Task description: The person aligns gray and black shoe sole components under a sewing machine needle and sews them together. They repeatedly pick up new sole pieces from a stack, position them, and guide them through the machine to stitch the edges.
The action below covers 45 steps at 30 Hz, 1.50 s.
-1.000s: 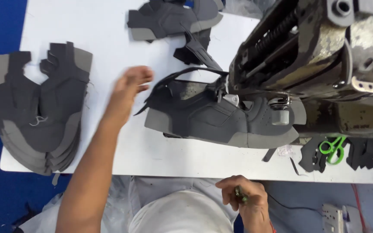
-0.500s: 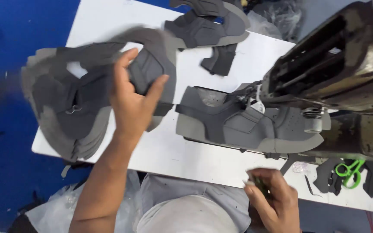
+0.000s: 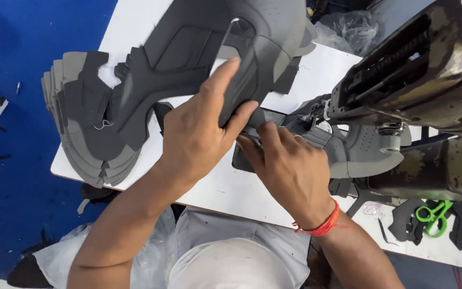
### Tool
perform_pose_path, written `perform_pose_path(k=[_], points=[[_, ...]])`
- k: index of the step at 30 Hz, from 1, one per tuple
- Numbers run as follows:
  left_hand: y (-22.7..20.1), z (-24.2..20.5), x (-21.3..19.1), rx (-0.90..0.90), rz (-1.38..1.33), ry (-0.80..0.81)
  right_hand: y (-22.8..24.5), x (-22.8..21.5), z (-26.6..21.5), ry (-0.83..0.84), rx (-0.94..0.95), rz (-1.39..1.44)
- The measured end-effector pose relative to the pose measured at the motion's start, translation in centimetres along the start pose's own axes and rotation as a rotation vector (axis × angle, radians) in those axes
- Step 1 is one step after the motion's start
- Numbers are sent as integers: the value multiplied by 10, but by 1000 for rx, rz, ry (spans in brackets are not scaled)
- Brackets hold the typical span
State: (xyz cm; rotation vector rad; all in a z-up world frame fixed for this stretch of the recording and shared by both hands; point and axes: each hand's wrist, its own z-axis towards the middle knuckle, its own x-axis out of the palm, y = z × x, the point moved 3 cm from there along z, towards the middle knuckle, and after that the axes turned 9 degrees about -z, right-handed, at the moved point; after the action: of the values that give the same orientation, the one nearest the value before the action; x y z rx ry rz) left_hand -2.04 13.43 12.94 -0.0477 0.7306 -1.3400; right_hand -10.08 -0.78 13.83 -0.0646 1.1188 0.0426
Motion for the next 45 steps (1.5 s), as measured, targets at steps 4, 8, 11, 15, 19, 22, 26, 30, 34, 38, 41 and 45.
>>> perform_pose_path(k=[4,8,11,15,19,22,26,30,34,38,41,45], points=[[-10,8,-1,43,67,51,-1,3,-2,18,-11,-33],[-16,32,-4,132,-2,80,-5,6,-8,34,-8,-2],[-2,53,3,174,-146,101,-4,4,-22,52,-2,157],[52,76,51,10,454,136,2,11,-63,238,-50,589],[67,37,95,-84,9,168,-25,39,-113,476,-68,559],[53,4,122,-328,-344,588,-54,43,-150,120,13,868],[20,-21,137,-814,-587,927,-103,51,-154,51,599,768],[-3,-46,150,-929,-648,783,-143,63,-132,32,888,799],[-12,-57,155,-924,-652,750,-158,81,-132,108,1025,1016],[-11,-70,158,-787,-578,704,-156,87,-126,120,1009,1029],[-7,-75,161,-767,-593,703,-157,87,-121,103,958,966],[-4,-68,165,-806,-600,708,-162,84,-114,49,850,881]])
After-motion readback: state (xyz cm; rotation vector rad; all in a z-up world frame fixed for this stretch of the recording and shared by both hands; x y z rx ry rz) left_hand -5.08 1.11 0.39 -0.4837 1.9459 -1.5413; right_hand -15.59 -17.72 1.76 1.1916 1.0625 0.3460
